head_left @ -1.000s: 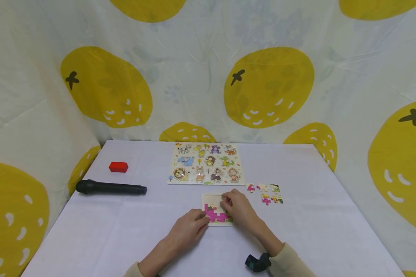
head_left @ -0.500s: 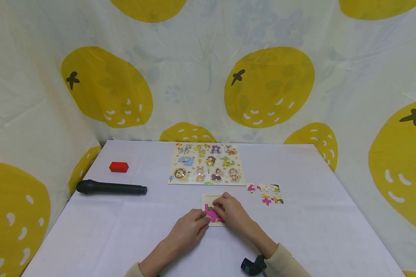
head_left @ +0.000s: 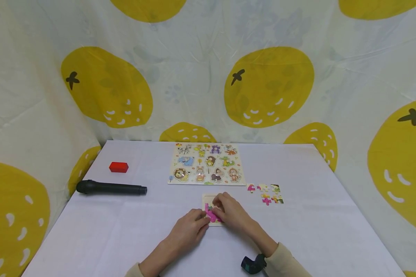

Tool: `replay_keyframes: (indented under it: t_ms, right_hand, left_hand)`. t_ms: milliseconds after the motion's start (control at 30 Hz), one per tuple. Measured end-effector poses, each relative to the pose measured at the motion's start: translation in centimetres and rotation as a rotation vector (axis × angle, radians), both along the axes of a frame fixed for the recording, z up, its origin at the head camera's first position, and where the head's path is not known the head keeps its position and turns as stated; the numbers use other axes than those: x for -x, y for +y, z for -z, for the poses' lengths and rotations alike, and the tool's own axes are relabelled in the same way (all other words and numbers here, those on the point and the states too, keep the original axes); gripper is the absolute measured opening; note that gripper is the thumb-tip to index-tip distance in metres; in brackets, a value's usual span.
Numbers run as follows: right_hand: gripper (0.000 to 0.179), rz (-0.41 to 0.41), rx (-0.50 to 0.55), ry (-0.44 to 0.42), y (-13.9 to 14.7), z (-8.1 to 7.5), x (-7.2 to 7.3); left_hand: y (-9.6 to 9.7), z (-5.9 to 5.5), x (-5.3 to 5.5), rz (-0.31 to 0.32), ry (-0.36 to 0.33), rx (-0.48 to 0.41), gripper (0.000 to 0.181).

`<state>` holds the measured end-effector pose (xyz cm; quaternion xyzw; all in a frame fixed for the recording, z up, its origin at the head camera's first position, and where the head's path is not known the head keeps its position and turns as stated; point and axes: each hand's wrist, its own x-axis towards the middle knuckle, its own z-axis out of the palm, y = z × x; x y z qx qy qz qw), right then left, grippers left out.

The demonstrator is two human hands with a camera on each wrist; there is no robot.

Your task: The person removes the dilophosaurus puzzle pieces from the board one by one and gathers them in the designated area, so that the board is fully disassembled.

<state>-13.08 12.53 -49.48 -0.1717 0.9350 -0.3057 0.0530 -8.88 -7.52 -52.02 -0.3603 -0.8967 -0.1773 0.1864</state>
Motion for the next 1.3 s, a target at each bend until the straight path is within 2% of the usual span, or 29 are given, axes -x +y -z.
replay_keyframes:
  t_ms: [200,400,600,900,1133,1300]
  right_hand:
    - [0.019,-0.012,0.08,-0.053,0.2,-0.2,0.1]
    - [0.012,-0.047,0.119,-0.053,0.5,-0.1,0.3]
    - [0.012,-0.039,0.144,-0.052,0.6,0.1,0.2]
    - [0.015,0.017,0.216,-0.052,0.6,0.1,0.3]
    - [0.016,0.084,0.266,-0.075,1.4,-0.4,0.3]
    - [0.016,0.156,0.276,-0.094,2.6,-0.5,0.4]
  left_hand:
    - [0.0,0.0,0.0,-0.009,0.003,-0.008,0.015]
    - [0.1,0.0,-0.1,-0.015,0.015,-0.007,0.013]
    - [0.0,0.0,-0.1,-0.015,0.015,-0.007,0.014]
    - [0.0,-0.3,-0.1,-0.013,-0.031,0.018,0.015]
    - [0.1,-0.2,-0.1,-0.013,-0.01,0.007,0.015]
    - [0.0,-0.2,-0.1,-0.017,-0.027,0.014,0.016]
